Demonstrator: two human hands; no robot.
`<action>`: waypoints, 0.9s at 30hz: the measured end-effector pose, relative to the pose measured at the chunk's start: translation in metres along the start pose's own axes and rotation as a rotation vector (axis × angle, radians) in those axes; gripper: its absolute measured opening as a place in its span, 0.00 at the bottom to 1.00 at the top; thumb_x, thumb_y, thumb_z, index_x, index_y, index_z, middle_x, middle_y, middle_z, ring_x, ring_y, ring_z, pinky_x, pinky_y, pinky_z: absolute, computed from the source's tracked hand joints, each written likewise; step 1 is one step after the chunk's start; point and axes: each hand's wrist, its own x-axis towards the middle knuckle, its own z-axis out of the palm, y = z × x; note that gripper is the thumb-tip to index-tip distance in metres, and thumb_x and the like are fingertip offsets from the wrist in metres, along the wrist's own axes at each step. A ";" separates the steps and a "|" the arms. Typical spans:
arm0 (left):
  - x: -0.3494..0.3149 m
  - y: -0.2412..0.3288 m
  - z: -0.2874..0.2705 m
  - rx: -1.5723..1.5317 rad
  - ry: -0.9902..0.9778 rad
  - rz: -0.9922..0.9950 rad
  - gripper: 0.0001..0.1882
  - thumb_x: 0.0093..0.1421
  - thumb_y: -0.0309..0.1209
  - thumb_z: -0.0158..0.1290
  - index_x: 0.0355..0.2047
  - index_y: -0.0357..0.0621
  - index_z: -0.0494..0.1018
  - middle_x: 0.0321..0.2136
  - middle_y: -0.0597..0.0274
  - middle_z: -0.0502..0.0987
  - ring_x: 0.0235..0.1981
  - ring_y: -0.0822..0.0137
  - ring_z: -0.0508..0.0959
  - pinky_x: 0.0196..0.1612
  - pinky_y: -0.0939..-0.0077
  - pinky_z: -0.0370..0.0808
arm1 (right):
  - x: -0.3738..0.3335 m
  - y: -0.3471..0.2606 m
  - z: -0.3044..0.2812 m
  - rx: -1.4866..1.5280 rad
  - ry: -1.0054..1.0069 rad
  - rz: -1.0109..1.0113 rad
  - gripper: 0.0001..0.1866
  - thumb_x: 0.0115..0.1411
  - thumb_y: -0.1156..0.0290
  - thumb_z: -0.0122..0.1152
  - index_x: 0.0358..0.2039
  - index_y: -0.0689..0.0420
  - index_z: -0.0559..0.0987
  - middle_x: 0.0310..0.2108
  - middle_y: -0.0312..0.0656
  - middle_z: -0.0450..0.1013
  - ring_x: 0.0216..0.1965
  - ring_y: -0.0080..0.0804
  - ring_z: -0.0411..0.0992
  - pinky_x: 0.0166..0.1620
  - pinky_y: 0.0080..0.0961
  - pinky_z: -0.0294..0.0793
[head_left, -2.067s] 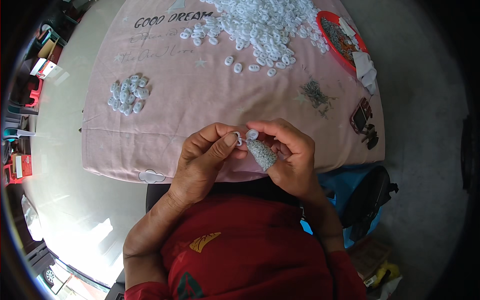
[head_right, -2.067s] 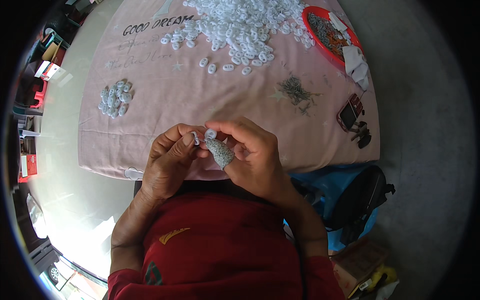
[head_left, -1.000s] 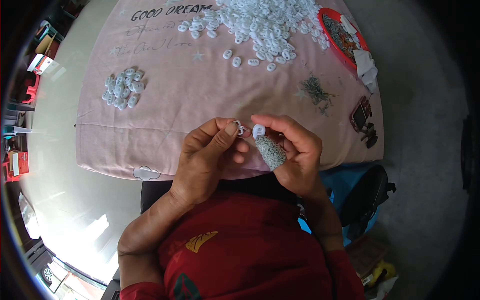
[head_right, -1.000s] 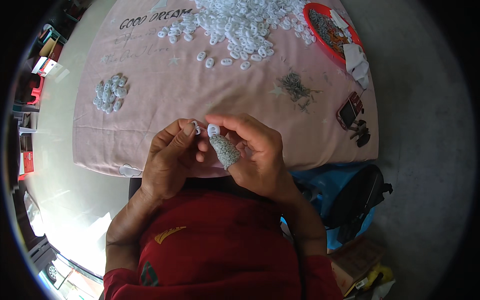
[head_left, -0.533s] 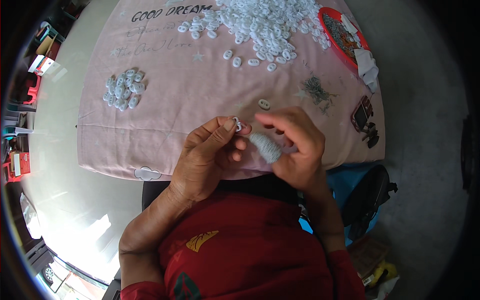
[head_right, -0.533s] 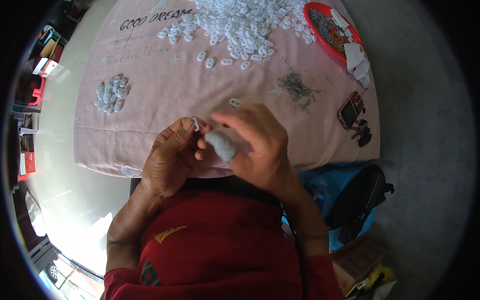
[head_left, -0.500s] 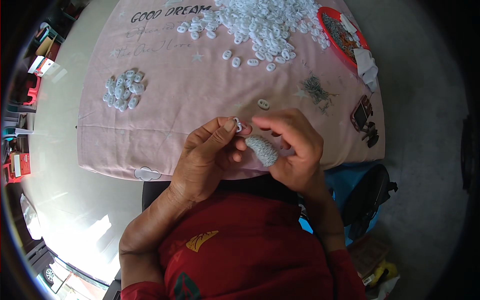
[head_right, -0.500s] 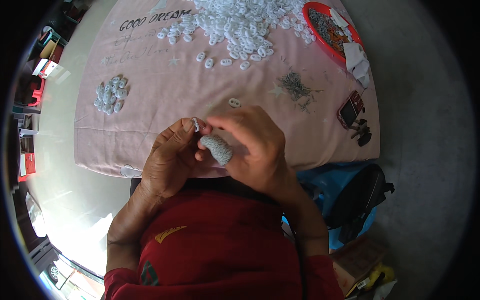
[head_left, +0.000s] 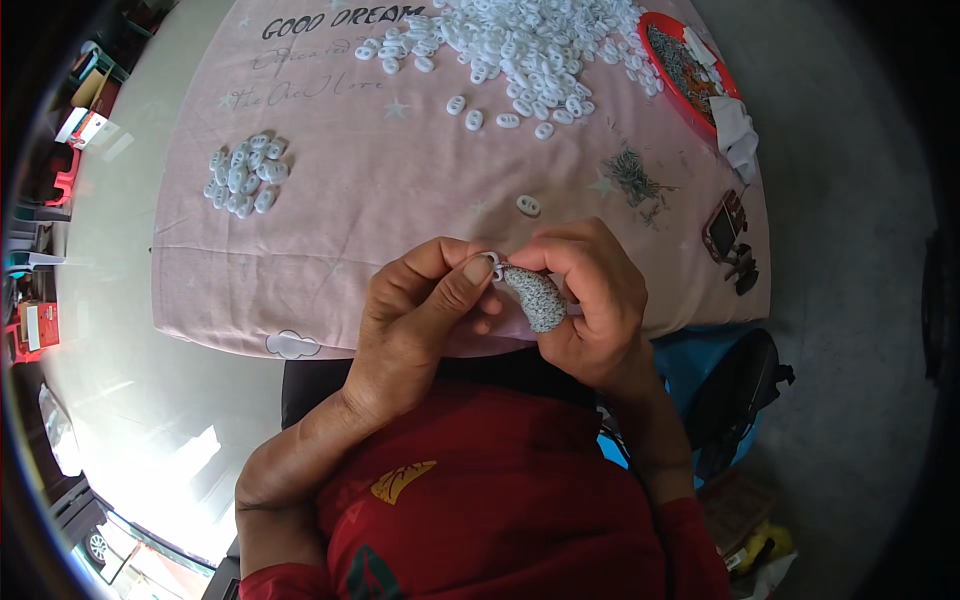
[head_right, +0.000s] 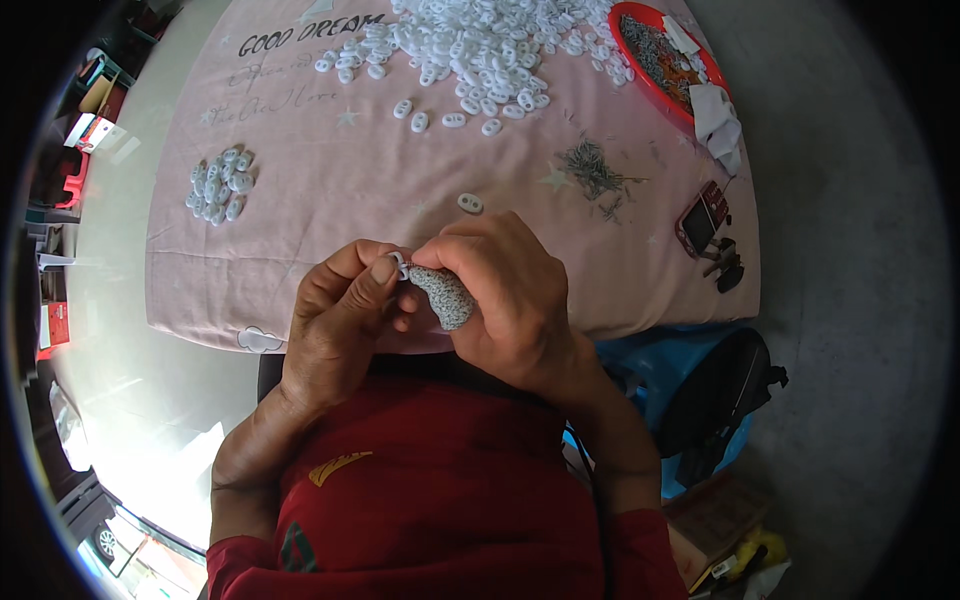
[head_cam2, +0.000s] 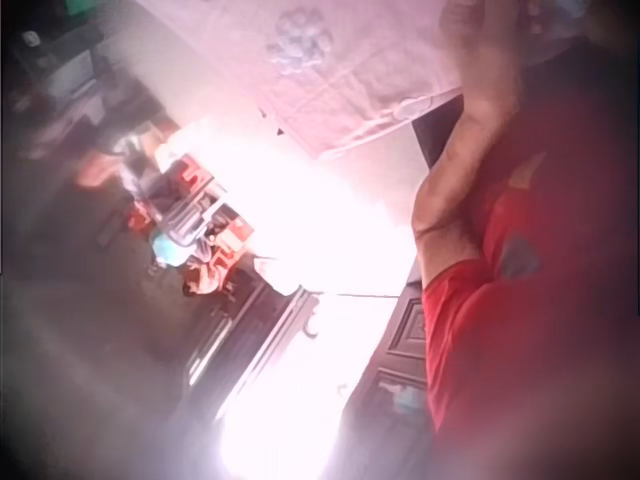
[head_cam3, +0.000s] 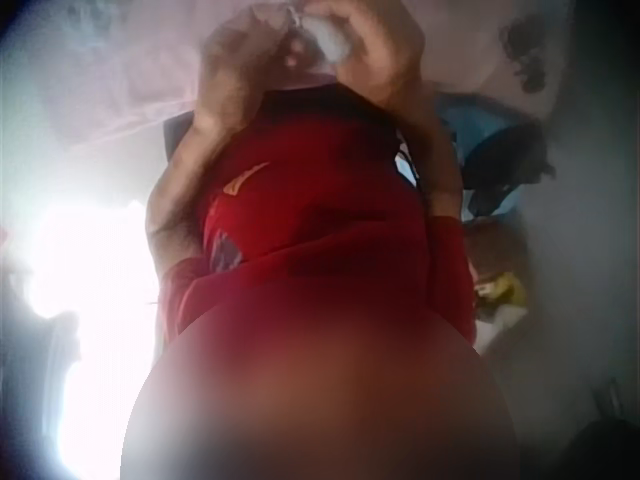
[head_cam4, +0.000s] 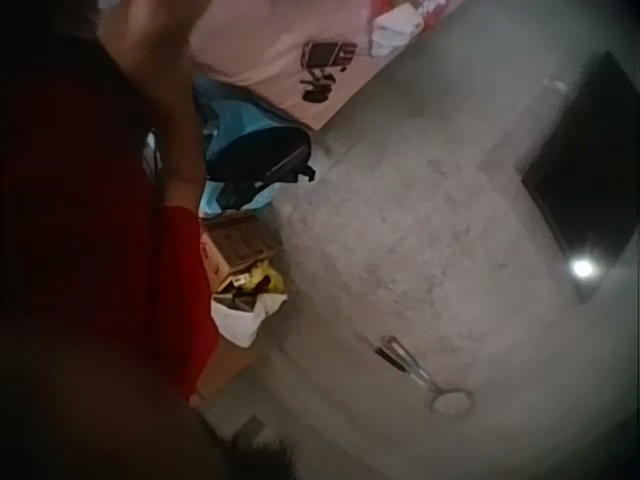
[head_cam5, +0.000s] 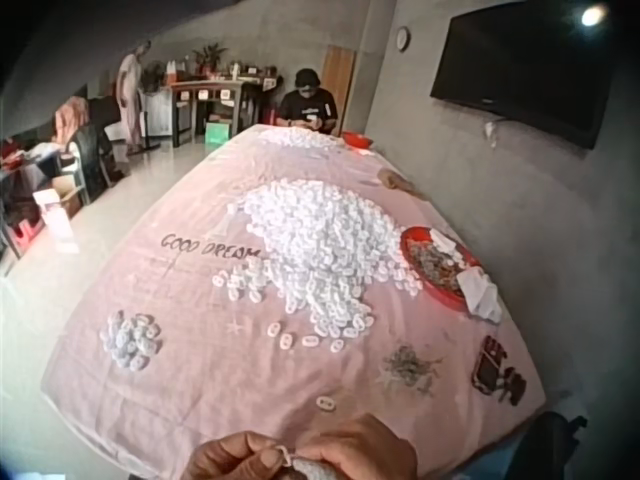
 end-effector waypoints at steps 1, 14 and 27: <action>0.000 0.000 -0.001 0.000 0.001 -0.001 0.11 0.69 0.33 0.51 0.43 0.38 0.75 0.28 0.67 0.76 0.29 0.79 0.72 0.35 0.84 0.72 | 0.001 0.000 0.000 -0.019 -0.002 -0.031 0.14 0.45 0.86 0.60 0.35 0.61 0.78 0.31 0.47 0.74 0.31 0.39 0.75 0.30 0.28 0.73; 0.000 -0.001 -0.005 0.049 -0.039 0.031 0.11 0.70 0.31 0.48 0.45 0.37 0.74 0.29 0.64 0.76 0.30 0.77 0.74 0.36 0.82 0.71 | 0.002 0.003 -0.002 0.023 -0.052 -0.071 0.14 0.45 0.86 0.60 0.35 0.62 0.77 0.30 0.47 0.74 0.29 0.39 0.75 0.30 0.28 0.74; -0.003 0.002 -0.002 0.230 0.016 0.142 0.08 0.67 0.28 0.54 0.41 0.36 0.76 0.28 0.70 0.76 0.28 0.82 0.72 0.34 0.87 0.71 | 0.004 -0.002 -0.008 -0.015 -0.104 -0.071 0.14 0.44 0.87 0.60 0.33 0.62 0.77 0.29 0.45 0.74 0.28 0.39 0.75 0.29 0.29 0.73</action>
